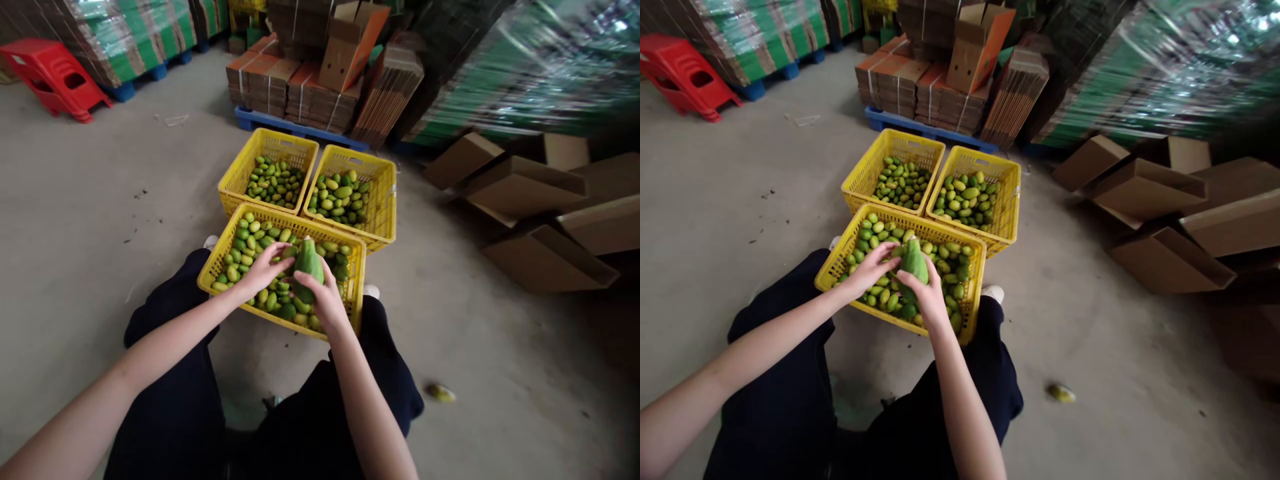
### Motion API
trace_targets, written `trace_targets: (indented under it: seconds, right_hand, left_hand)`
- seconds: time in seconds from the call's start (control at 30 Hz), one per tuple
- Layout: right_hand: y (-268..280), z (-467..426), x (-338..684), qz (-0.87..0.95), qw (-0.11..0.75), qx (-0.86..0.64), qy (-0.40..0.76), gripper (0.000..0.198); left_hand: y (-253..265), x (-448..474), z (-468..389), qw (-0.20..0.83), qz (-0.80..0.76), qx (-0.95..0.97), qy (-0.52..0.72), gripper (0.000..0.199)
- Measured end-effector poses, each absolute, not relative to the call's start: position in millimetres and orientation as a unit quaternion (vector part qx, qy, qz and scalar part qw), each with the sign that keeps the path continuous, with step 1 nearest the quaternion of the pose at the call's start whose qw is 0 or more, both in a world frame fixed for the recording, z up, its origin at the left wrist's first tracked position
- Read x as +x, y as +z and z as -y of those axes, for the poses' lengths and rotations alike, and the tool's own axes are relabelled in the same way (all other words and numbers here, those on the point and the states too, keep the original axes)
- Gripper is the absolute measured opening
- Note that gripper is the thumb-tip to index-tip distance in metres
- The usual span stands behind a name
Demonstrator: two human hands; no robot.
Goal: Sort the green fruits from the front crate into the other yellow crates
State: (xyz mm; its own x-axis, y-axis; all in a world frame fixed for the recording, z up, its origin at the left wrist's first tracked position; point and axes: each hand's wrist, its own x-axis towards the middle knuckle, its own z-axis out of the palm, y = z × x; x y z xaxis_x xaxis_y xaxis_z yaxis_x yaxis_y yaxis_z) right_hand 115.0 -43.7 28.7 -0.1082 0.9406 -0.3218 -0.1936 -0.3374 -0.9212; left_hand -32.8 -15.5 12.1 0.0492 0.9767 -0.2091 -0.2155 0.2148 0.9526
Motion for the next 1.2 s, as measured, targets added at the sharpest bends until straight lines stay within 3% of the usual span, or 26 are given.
trace_targets:
  seconds: [0.3,0.4,0.6,0.77,0.9,1.0,1.2]
  right_hand:
    - [26,46,122,0.487,0.444,-0.568,0.493,0.046]
    - [22,42,122,0.471,0.442,-0.571,0.507,0.043]
    - [12,34,119,0.404,0.490,-0.509,0.582,0.057]
    - [5,29,118,0.384,0.513,-0.500,0.582,0.058]
    - [0,29,114,0.388,0.532,-0.493,0.569,0.059]
    - [-2,31,112,0.410,0.546,-0.502,0.532,0.059]
    - [-3,30,113,0.512,0.548,-0.524,0.404,0.060]
  left_hand:
    - [20,-43,9,0.501,-0.486,0.511,0.501,0.036]
    - [23,-44,9,0.485,-0.488,0.517,0.509,0.036]
    - [30,-52,3,0.562,-0.481,0.418,0.527,0.036]
    - [24,-51,2,0.658,-0.430,0.268,0.557,0.029]
    - [19,-43,6,0.711,-0.404,0.254,0.516,0.028]
    - [18,-42,5,0.664,-0.423,0.364,0.497,0.030]
    - [15,-59,0,0.474,-0.430,0.626,0.446,0.045]
